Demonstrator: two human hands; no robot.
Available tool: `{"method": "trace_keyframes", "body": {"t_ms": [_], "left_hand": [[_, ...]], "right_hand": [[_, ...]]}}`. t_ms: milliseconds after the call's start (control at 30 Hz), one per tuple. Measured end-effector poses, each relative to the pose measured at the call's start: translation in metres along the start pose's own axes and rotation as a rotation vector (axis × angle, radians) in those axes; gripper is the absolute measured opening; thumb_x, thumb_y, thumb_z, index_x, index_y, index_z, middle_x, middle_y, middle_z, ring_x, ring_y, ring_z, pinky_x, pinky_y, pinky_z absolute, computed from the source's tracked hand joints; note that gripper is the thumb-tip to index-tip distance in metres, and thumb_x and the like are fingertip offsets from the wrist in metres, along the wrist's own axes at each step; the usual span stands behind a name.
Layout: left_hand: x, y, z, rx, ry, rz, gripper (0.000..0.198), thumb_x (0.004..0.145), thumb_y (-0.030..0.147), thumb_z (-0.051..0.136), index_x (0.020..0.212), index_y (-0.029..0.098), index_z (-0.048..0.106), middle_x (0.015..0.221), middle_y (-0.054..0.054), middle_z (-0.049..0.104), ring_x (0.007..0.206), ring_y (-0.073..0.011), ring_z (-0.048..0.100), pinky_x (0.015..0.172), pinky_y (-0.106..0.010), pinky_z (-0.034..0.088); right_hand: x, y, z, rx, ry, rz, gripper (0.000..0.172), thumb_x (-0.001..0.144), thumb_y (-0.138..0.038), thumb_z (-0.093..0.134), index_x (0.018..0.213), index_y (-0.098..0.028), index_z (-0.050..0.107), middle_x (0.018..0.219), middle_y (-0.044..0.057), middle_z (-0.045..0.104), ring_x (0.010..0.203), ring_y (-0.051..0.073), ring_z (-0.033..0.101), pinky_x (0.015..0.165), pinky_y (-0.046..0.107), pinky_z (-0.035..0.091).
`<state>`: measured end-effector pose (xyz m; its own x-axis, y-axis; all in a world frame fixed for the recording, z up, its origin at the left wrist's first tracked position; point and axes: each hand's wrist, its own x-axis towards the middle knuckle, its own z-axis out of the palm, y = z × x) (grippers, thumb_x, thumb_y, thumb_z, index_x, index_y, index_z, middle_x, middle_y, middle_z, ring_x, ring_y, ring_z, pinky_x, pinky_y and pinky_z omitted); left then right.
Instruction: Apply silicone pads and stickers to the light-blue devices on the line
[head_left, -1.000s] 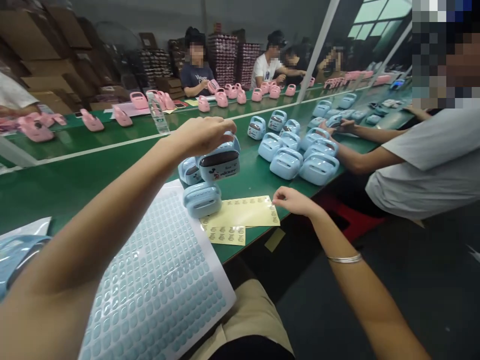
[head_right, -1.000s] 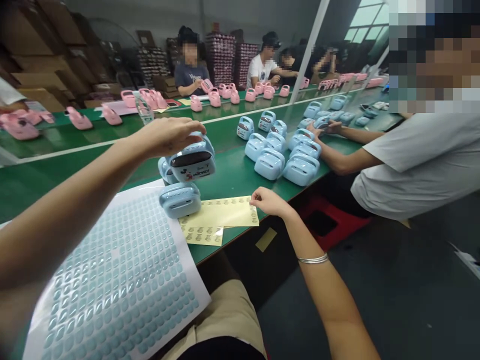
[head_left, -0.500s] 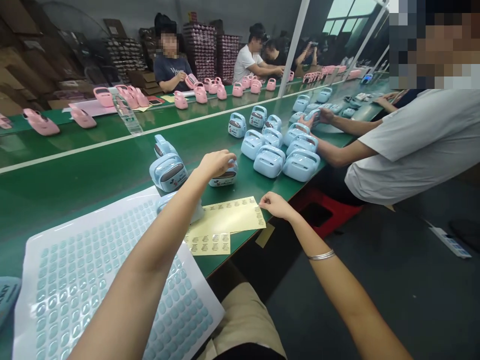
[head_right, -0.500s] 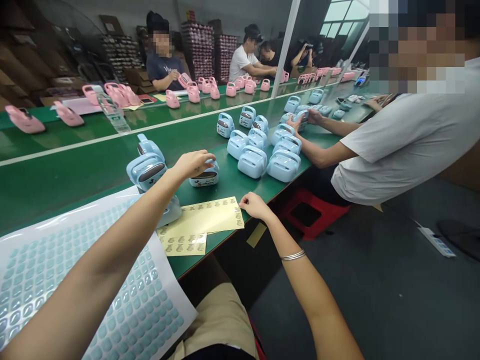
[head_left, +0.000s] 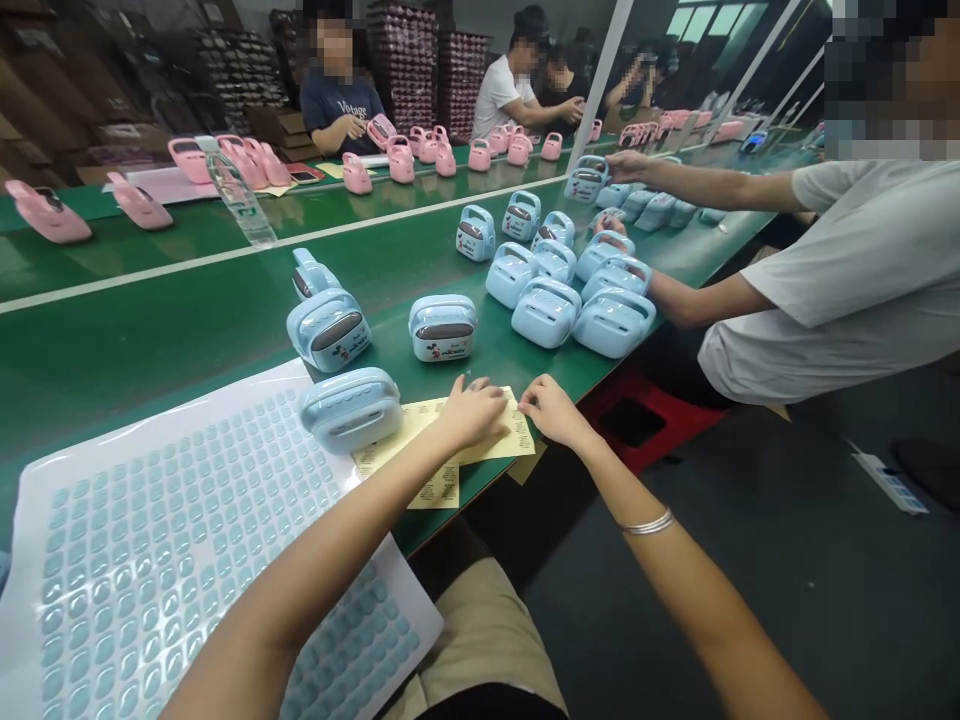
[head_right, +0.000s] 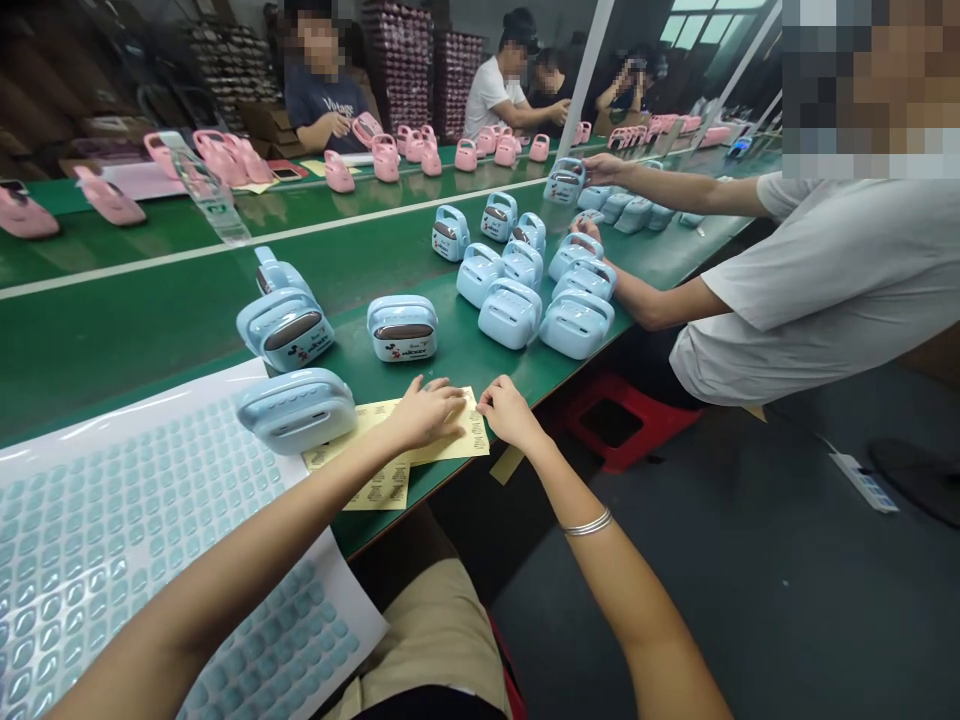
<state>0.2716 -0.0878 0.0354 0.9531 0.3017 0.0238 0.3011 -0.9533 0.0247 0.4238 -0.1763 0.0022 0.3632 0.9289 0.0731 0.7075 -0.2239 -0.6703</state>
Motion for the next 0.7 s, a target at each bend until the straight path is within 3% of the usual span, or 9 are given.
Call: {"method": "trace_keyframes", "body": {"t_ms": [167,300,467,700], "left_hand": [[-0.014,0.004,0.02,-0.028,-0.01,0.017,0.04,0.092,0.038,0.039,0.13,0.027,0.046,0.145,-0.007,0.039,0.132,-0.0314,0.034,0.101,-0.066,0.026],[-0.013,0.003,0.023,-0.07,-0.029,-0.006,0.041,0.092,0.04,0.039,0.131,0.03,0.044,0.145,-0.005,0.039,0.133,-0.0306,0.032,0.101,-0.067,0.027],[-0.011,-0.001,0.029,-0.105,-0.015,-0.023,0.042,0.091,0.043,0.038,0.13,0.03,0.045,0.144,-0.004,0.041,0.134,-0.029,0.031,0.1,-0.068,0.029],[-0.012,0.0,0.035,-0.133,0.027,-0.029,0.036,0.091,0.043,0.039,0.119,0.026,0.055,0.144,-0.004,0.04,0.134,-0.0296,0.031,0.101,-0.068,0.026]], "right_hand": [[-0.005,0.007,-0.006,0.085,-0.078,-0.058,0.011,0.076,-0.021,0.056,0.066,-0.019,0.054,0.09,0.002,0.045,0.075,0.013,0.05,0.076,0.031,0.044],[-0.008,0.012,-0.021,0.154,-0.205,-0.091,0.015,0.072,-0.025,0.06,0.06,-0.018,0.055,0.086,0.0,0.048,0.068,0.01,0.048,0.067,0.027,0.045],[-0.002,0.012,-0.019,0.139,-0.096,-0.023,0.01,0.074,-0.024,0.057,0.066,-0.018,0.057,0.085,0.0,0.043,0.064,0.01,0.046,0.067,0.029,0.045],[0.0,0.005,-0.001,0.056,0.037,0.046,0.008,0.07,-0.021,0.061,0.064,-0.019,0.057,0.087,0.0,0.042,0.067,0.011,0.045,0.079,0.034,0.042]]}}
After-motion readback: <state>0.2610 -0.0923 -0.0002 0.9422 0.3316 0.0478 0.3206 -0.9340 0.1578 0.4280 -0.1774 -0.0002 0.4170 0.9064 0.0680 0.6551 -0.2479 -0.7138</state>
